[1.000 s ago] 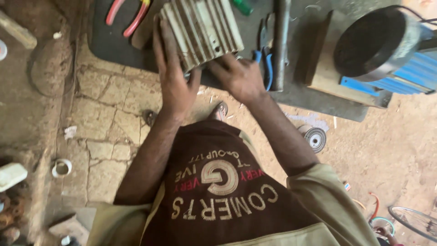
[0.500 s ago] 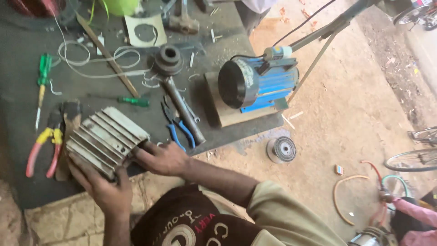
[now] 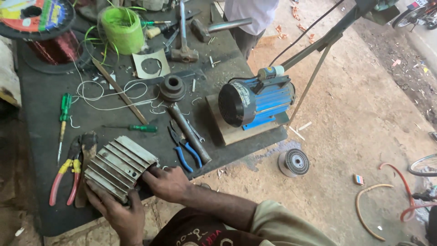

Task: The person handles a white wire and a metal motor housing on a workbench. They use pliers to strip the wire ends and insert the wire into the motor housing, then use a hammer to tap the housing. The person continues to adjust the wire and housing throughout the clip.

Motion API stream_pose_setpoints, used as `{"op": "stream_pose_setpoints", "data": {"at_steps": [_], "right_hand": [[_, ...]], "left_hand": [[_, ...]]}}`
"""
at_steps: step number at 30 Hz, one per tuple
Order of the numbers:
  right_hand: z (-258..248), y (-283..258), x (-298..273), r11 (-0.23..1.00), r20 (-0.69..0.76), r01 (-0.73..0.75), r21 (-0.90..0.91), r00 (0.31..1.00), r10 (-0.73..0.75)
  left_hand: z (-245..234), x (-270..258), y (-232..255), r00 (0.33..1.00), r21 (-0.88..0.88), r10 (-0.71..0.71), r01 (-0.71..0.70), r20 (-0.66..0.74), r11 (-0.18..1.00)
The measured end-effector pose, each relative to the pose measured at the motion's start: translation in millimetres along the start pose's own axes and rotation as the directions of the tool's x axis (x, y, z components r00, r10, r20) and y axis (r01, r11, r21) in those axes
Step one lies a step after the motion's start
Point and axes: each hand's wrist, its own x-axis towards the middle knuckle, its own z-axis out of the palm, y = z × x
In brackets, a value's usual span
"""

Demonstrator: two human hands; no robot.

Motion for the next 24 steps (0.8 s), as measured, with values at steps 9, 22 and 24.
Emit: {"op": "stream_pose_setpoints", "data": {"at_steps": [9, 22, 24], "right_hand": [[-24.5, -7.8, 18.6, 0.997, 0.159, -0.039, 0.060, 0.987, 0.029], [-46.1, 14.2, 17.1, 0.983, 0.269, 0.057, 0.173, 0.958, -0.102], [-47.4, 18.2, 16.2, 0.979, 0.265, 0.083, 0.189, 0.955, -0.132]], "left_hand": [[2.2, 1.3, -3.2, 1.000, -0.041, -0.002, 0.002, -0.002, 0.999], [3.7, 1.6, -5.4, 1.000, 0.002, -0.027, 0.027, 0.003, 1.000], [4.5, 1.1, -5.2, 0.998, -0.014, -0.055, 0.055, 0.011, 0.998]]}}
